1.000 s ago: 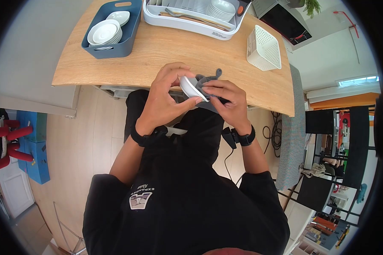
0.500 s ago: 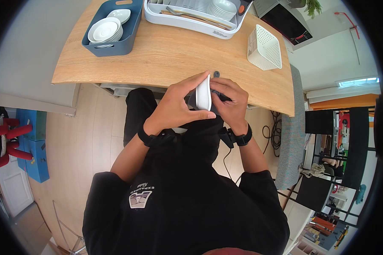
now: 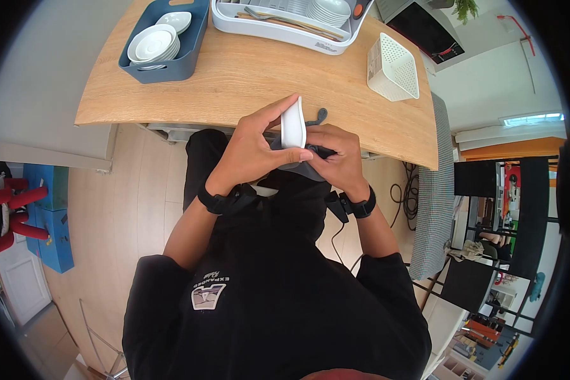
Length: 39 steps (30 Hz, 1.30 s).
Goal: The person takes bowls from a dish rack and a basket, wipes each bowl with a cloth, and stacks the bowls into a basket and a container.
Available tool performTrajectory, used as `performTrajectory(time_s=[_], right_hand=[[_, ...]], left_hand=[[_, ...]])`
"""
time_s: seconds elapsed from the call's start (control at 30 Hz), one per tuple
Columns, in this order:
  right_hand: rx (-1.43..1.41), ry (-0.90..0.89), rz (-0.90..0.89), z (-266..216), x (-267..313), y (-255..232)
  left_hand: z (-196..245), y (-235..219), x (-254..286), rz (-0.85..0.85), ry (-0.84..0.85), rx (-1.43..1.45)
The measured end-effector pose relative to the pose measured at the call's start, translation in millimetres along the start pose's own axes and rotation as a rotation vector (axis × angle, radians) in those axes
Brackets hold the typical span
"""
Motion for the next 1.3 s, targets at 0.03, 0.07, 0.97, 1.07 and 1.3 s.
performTrajectory(time_s=[0.03,0.07,0.97,1.07,1.3], right_hand=[[0.000,0.002,0.002,-1,0,-1],[-0.009,-0.014,0.016,-3,-1,-2],[0.299,-0.005,-0.051,-19,-12,-4],[0.251,-0.052,-0.061,-19,-11,0],[0.176,-0.162,0.062,-9,-8,2]], left_hand=[[0,0,0,-0.010,-0.026,0.018],[0,1,0,-0.013,-0.026,0.018],[-11,-8,2,0.031,0.025,0.358],[-8,-6,2,0.022,0.029,0.316],[-9,0,3,0.010,-0.053,0.279]])
Point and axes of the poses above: each hand's wrist, its own x-axis away from the middle knuckle, its own y-axis out of the palm, z = x × y, the point moved 1 cm from there along -x, towards the middle knuckle, and after that the axes turned 10 degrees about -x, right-handed, at the moved point
